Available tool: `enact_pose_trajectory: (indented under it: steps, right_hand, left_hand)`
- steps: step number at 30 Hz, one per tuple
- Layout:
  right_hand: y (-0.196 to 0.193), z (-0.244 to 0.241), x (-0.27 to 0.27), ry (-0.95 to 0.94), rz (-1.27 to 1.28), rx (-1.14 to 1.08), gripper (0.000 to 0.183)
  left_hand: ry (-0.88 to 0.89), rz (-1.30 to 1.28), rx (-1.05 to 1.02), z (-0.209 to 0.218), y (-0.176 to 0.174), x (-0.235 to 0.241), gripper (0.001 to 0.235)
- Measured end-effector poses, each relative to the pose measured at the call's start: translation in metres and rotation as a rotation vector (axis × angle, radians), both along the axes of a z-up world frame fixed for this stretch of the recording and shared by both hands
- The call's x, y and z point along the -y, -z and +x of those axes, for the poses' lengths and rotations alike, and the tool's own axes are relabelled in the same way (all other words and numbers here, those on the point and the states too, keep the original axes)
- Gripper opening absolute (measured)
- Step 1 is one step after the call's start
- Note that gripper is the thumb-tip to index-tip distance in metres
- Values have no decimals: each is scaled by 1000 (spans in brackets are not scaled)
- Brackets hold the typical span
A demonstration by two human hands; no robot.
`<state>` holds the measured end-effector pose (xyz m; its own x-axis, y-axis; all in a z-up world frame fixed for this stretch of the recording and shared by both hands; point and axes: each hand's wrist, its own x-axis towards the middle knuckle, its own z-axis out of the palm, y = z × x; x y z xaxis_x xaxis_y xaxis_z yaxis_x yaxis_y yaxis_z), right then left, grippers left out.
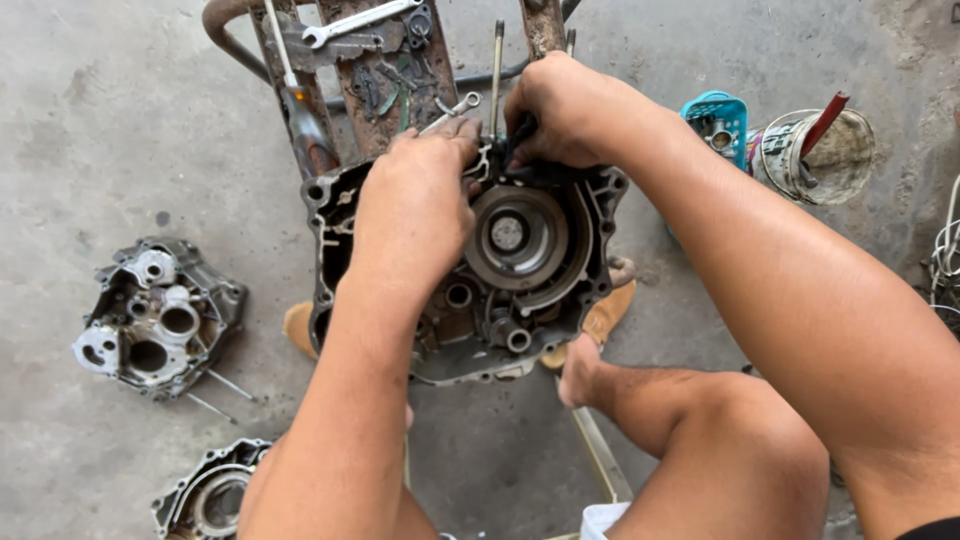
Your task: Disassembling and cleaning a motorcycle engine on a stand using a screwdriver and a cloth
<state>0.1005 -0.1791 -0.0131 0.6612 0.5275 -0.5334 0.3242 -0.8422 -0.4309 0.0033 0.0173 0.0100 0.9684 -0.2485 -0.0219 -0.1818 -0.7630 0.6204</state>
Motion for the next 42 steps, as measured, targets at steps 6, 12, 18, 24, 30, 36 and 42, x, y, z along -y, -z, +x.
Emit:
enact_pose_trajectory:
  steps: [6,12,18,24,30,36,42]
  right_hand:
    - [-1,-13,22,186,367,123,17]
    - [-41,-9,11,239,17,100,23]
    - [-28,-40,1,94,-546,106,80]
    - [9,-64,28,348,-233,273,28]
    - [20,-70,31,362,-131,558,23]
    - [-11,-59,29,573,146,593,19]
    - [-20,-62,4,201,11,568,15]
  left_hand:
    - [-4,-2,-11,0,1,0,51]
    - [-3,43,-51,1,-5,2,52]
    - [-2,88,-82,4,-1,4,58]
    - [129,75,-90,9,4,-1,56]
    - [129,118,-66,9,8,4,56]
    - [-7,31,87,0,10,6,28]
    - [-19,43,53,2,4,4,21]
